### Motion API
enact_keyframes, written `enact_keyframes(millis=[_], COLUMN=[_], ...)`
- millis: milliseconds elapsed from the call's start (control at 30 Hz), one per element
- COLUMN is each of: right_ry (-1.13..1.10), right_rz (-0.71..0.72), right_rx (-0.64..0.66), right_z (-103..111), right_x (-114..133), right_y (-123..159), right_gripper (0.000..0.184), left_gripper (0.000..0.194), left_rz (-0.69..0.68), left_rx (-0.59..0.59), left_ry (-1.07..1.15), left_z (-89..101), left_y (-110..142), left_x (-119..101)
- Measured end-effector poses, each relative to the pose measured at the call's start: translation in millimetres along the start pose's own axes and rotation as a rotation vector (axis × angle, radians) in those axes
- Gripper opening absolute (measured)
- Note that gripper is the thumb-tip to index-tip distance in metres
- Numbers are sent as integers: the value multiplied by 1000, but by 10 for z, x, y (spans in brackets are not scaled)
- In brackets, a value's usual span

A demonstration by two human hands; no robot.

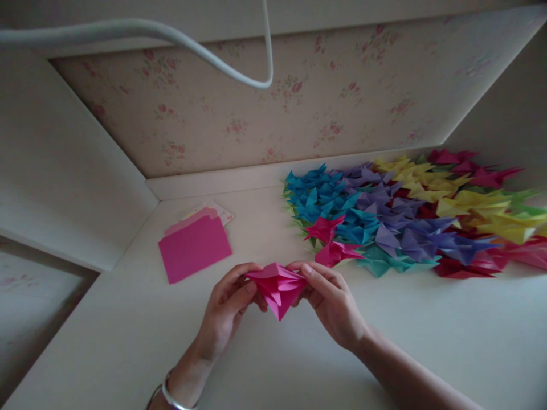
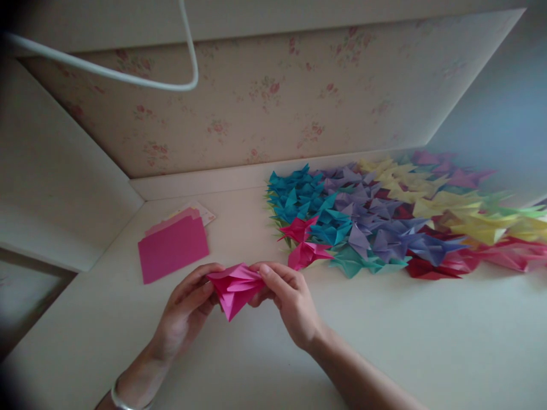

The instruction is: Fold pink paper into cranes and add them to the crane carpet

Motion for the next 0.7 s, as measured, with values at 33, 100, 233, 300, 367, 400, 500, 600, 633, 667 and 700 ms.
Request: enact_keyframes(millis=[33,100,233,300,367,400,500,600,633,667,700], right_ry=[10,36,67,70,73,72,74,89,97,109,125], right_rz=[8,21,27,22,20,22,19,15,16,14,9], right_rx=[17,59,137,149,158,163,176,166,155,140,122], right_z=[3,10,2,-9,-27,-38,-64,-61,-54,-45,-36], right_x=[-1,-10,-28,-24,-11,-2,12,11,11,10,7], right_y=[10,29,60,67,70,71,74,68,64,58,53], right_gripper=[27,28,32,34,36,38,40,39,38,37,36], left_gripper=[24,24,22,22,22,22,23,23,24,24,24], left_rz=[-1,-4,-16,-18,-16,-15,-13,-8,-6,-6,-7], left_rx=[5,25,55,49,49,54,68,64,58,51,42], left_ry=[3,16,39,37,32,27,16,4,-8,-26,-52], left_z=[-1,-9,-14,1,17,22,37,53,55,55,52], left_y=[-4,-10,-3,4,10,11,5,-7,-10,-10,-8], left_x=[-2,-6,-12,-9,-2,3,18,34,37,37,35])
Point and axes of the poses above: each hand's wrist, its own y-axis away from the middle knuckle, its own z-axis out of the back of the hand, x = y × z, the point moved 6 cm from there along -y, towards the middle knuckle, and after that the axes turned 12 degrees about z, right-handed, at the moved point
